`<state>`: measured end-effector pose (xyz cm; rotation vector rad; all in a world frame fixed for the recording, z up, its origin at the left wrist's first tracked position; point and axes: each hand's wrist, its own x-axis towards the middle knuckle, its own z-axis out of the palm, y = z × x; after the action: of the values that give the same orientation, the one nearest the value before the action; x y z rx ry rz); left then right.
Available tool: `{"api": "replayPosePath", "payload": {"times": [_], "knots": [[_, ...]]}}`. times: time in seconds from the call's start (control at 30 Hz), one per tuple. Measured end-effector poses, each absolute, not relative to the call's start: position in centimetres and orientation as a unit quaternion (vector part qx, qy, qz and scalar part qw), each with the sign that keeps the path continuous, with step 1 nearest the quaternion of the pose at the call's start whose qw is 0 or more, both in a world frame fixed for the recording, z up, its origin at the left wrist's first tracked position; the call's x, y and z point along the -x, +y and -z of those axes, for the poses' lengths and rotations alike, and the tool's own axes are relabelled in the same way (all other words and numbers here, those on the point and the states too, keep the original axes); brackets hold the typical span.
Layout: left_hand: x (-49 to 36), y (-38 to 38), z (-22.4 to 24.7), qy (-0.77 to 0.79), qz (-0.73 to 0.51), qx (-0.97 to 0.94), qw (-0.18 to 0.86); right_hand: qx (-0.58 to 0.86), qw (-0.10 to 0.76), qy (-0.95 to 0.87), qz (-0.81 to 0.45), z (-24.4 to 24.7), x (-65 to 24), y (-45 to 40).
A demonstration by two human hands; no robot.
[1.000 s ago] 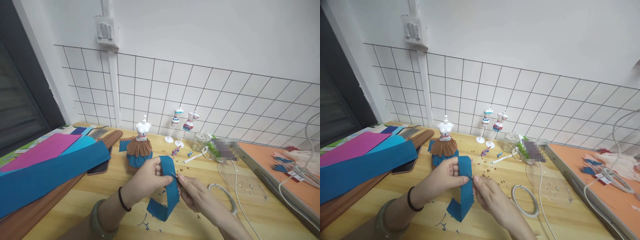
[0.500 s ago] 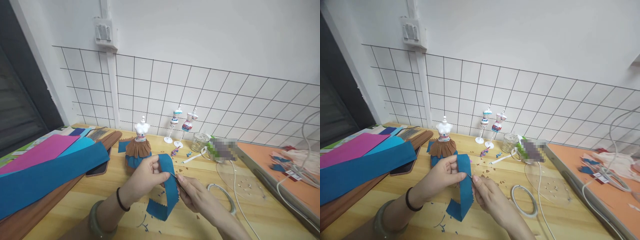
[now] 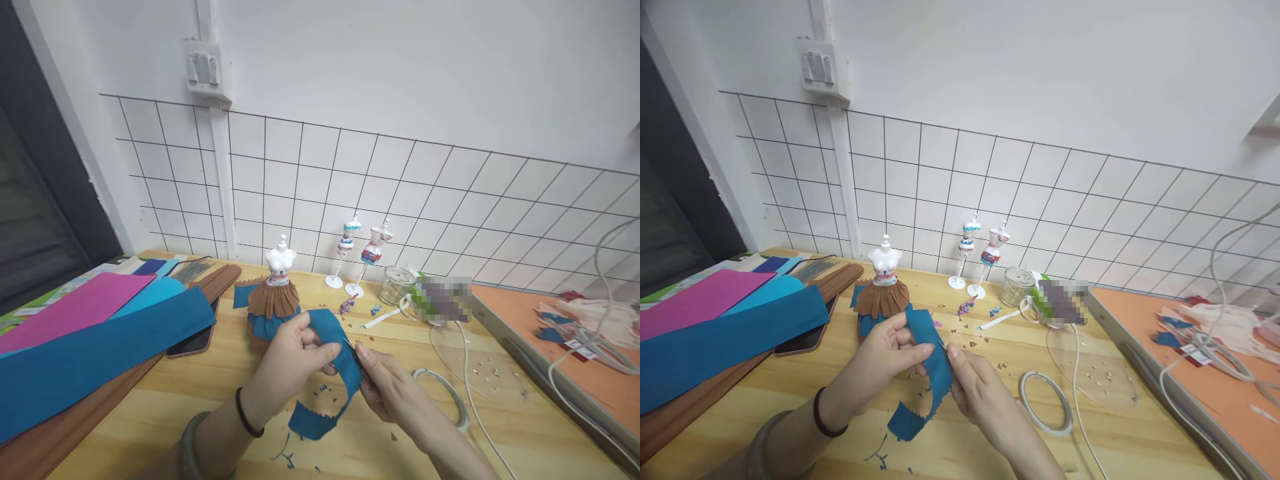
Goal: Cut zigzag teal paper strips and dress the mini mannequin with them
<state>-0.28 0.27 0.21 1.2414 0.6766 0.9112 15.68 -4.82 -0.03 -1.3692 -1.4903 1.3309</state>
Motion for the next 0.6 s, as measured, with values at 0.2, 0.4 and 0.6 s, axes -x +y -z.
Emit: {"api": "replayPosePath", "payload": {"times": [0.2,0.4,0.6], "knots": [[-0.05,0.02,0.06,0.349,-0.414,-0.538,0.646,0.539,0.375,-0.563,-0.503,0.13,-15.65,-4.72],[-0.37,-0.28,-0.04,0.349,-0.425,-0.504,0.666,0.555,0.378,-0.546,-0.5,0.29,-15.71,-4.61],[-0.67,-0.61,-0.09,0.33,-0.431,-0.456,0.705,0.569,0.379,-0.543,-0.487,0.13,-15.57,-4.56]]}}
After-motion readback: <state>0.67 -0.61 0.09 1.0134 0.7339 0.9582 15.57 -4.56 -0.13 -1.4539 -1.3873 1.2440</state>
